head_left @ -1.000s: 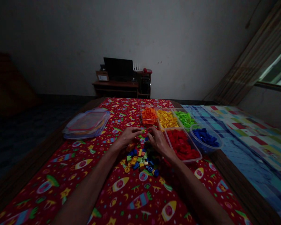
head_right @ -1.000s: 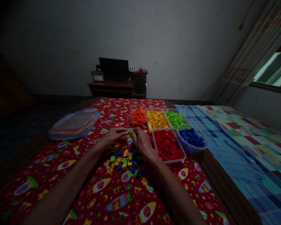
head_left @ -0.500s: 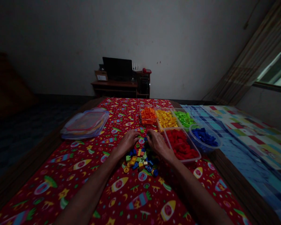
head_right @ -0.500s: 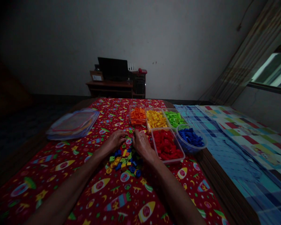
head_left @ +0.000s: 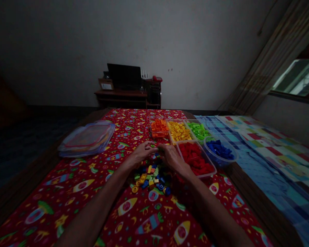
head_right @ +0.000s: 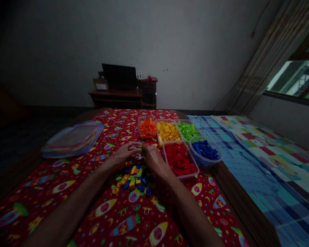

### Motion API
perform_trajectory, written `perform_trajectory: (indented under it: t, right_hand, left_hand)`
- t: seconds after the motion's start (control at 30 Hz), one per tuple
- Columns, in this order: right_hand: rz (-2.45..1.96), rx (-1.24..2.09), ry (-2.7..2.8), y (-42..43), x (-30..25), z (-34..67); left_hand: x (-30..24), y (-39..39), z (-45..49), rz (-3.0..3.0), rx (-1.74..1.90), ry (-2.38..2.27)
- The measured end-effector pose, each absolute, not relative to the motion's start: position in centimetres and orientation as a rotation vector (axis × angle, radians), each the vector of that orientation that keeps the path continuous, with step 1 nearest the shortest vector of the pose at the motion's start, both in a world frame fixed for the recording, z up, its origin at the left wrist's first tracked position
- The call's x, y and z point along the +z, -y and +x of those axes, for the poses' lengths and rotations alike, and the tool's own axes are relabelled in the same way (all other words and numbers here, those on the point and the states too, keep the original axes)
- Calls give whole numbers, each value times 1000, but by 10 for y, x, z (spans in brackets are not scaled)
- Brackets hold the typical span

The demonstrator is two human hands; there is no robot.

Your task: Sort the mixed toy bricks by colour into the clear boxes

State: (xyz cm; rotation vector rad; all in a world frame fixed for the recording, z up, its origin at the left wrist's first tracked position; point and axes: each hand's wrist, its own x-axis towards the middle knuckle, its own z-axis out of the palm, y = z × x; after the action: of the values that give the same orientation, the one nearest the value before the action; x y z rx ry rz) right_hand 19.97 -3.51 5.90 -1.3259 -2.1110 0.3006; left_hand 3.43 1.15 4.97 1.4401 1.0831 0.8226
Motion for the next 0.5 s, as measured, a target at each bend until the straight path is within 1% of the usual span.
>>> perform_trajectory:
  t: [0.17,0.33,0.43,0.5]
  right_hand:
    - [-1650,158,2008,2,93,258]
    - [-1992,-118,1880,-48,137,344]
    - [-2278,7,1807,-63,146,379]
    - [-2364,125,1784,-64,145,392]
  left_hand:
    - [48,-15,26,1552,872,-1099]
    - [44,-18,22,1565,834,-1067]
    - [44,-20,22,1587,814,-1109]
    - [44,-21,21,1635,817,-1127]
